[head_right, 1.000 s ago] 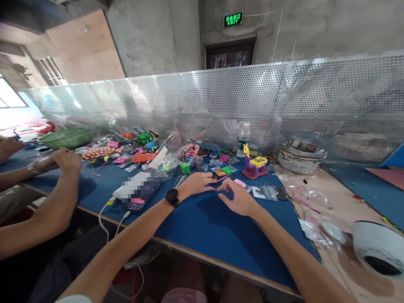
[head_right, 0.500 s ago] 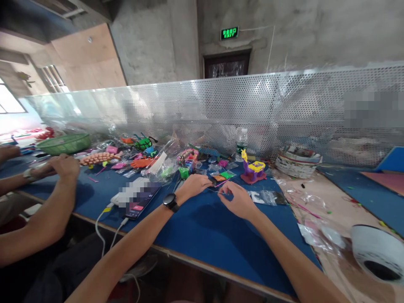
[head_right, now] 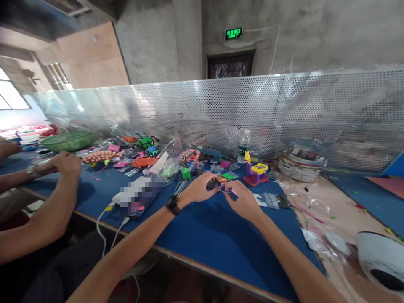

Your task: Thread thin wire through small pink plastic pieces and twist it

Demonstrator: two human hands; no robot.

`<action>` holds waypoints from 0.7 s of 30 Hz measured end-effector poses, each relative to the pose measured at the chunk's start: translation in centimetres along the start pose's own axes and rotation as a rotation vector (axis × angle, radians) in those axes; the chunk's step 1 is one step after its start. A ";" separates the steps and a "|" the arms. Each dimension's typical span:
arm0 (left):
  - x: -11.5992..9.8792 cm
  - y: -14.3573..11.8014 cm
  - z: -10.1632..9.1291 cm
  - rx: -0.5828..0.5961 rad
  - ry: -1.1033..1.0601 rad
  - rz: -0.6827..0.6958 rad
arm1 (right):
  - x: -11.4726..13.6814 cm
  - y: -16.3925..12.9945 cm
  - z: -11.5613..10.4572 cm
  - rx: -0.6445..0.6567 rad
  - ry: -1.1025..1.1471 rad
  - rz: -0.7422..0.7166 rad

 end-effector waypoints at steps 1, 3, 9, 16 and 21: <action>0.0 -0.1 0.0 0.001 -0.045 0.000 | 0.4 0.0 -0.2 -0.002 0.001 -0.029; -0.5 -0.2 -0.2 -0.004 -0.106 0.018 | 1.1 -0.2 -0.8 -0.019 0.024 -0.062; -3.4 -0.5 0.6 -0.009 -0.081 0.030 | 0.8 -0.8 -2.9 -0.298 0.080 0.068; -3.7 -0.6 1.4 0.013 -0.090 -0.026 | -2.1 -0.2 0.0 -0.008 0.480 0.329; -3.7 -0.1 1.3 0.076 0.082 -0.035 | -1.8 -0.2 -0.4 -0.044 0.485 0.338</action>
Point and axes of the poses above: each hand's wrist, its own y-axis towards the middle knuckle, its own z-axis out of the palm, x = y × z, the point moved 8 cm from there along y, towards the middle knuckle, and after that the axes turned 12 degrees about x, right-handed, at the moved point
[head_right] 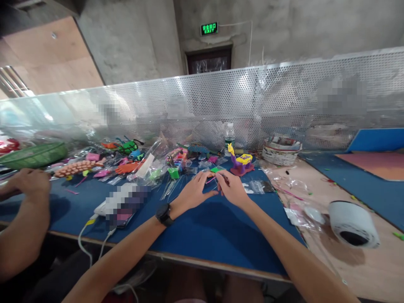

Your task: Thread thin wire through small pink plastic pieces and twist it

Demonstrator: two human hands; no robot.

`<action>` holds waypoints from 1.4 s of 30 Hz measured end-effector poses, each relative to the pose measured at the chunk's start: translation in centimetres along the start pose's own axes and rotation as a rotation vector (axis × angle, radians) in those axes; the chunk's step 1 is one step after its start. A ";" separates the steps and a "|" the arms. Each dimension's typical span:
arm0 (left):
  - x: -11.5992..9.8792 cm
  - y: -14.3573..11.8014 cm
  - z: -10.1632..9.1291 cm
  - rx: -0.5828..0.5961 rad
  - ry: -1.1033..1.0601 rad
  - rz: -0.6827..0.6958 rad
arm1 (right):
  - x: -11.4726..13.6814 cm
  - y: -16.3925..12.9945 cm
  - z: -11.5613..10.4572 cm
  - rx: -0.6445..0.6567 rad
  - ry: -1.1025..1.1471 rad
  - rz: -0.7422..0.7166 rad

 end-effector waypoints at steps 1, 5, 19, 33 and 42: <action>0.0 0.1 -0.1 0.000 0.023 0.005 | 0.0 0.0 -0.1 -0.007 -0.008 0.000; 0.3 0.3 -0.2 -0.008 0.077 0.027 | -0.2 0.1 -0.2 -0.007 -0.028 0.008; 1.1 0.1 0.2 -0.050 -0.026 0.002 | -0.8 0.3 -0.1 0.003 0.089 0.036; 3.1 1.0 3.0 0.004 -1.097 -0.102 | -1.4 0.8 -0.2 0.031 0.276 0.049; 2.7 0.2 1.1 -0.195 -0.949 -0.075 | -0.1 0.1 0.2 -0.024 0.104 -0.029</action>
Point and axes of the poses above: each hand's wrist, its own y-axis towards the middle knuckle, its own z-axis out of the palm, x = y × z, the point moved 8 cm from there along y, towards the middle knuckle, and after that the axes turned 12 degrees about x, right-handed, at the moved point
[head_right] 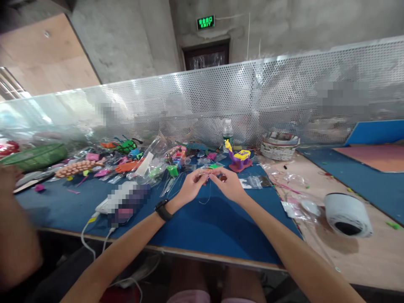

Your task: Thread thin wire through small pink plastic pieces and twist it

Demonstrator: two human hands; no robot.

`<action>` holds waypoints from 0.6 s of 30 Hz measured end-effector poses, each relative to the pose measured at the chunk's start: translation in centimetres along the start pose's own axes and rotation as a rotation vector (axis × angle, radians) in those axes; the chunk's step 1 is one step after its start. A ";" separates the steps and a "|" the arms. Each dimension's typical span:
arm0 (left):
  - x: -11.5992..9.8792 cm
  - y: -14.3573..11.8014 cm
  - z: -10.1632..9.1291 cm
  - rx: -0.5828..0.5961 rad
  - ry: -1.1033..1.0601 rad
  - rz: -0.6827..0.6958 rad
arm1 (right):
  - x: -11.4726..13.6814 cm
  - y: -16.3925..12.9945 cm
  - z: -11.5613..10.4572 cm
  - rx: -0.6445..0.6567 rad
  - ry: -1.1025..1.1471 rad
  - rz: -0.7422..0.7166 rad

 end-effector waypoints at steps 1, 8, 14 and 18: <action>-0.7 -0.2 -0.2 -0.022 0.092 0.046 | 0.4 -0.1 0.0 -0.018 -0.044 -0.023; -3.9 -1.2 -0.4 -0.097 0.436 0.248 | 3.5 -1.4 0.2 -0.120 -0.390 -0.223; -4.6 -1.3 -0.4 -0.080 0.476 0.336 | 4.1 -1.8 0.6 -0.129 -0.468 -0.255; -4.4 -1.5 -0.3 -0.056 0.443 0.339 | 3.4 -1.5 0.4 -0.134 -0.475 -0.195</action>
Point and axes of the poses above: each hand's wrist, its own y-axis towards the middle knuckle, its own z-axis out of the palm, x = y × z, the point moved 8 cm from there along y, towards the middle knuckle, and after that the axes turned 12 degrees about x, right-handed, at the moved point
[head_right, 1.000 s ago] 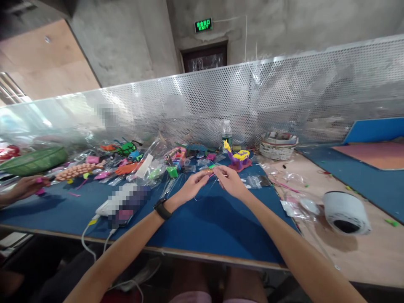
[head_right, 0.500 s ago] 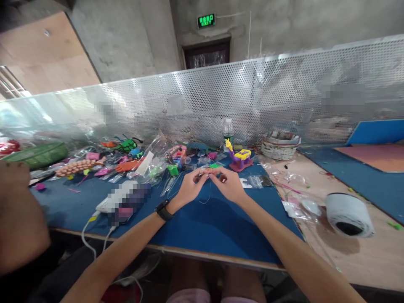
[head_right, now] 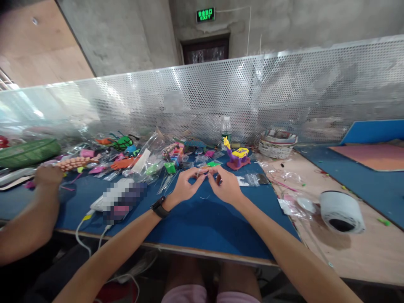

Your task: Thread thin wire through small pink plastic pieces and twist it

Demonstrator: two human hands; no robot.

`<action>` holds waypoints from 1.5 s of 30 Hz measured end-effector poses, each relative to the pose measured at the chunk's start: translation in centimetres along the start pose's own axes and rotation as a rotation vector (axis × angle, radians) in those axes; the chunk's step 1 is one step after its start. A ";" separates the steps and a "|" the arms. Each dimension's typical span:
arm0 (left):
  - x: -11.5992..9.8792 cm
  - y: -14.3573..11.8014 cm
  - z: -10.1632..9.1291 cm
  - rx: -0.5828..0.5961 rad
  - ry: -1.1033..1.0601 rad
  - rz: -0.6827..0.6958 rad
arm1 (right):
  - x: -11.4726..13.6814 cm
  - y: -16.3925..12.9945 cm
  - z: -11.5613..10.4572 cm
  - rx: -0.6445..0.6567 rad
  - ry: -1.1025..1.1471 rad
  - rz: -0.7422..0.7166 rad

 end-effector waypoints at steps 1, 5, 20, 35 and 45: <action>-0.2 -0.1 0.1 0.008 -0.005 0.011 | -0.3 0.0 0.0 -0.002 0.007 0.021; -1.1 -0.2 0.4 0.055 -0.010 0.073 | -1.4 0.2 0.3 0.001 0.064 0.094; 1.4 -0.4 1.1 0.038 -0.311 -0.097 | -3.3 0.3 2.5 0.138 0.529 0.228; 0.3 -0.2 1.6 0.127 0.005 0.004 | -2.9 0.5 2.2 0.159 0.479 0.159; 0.2 0.1 0.7 0.090 0.040 0.068 | -3.4 0.5 2.5 0.150 0.521 0.175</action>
Point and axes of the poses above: each hand's wrist, its own y-axis towards the middle knuckle, its own z-axis out of the palm, x = y × z, the point moved 8 cm from there along y, towards the middle knuckle, and after that the axes turned 12 degrees about x, right-handed, at the moved point
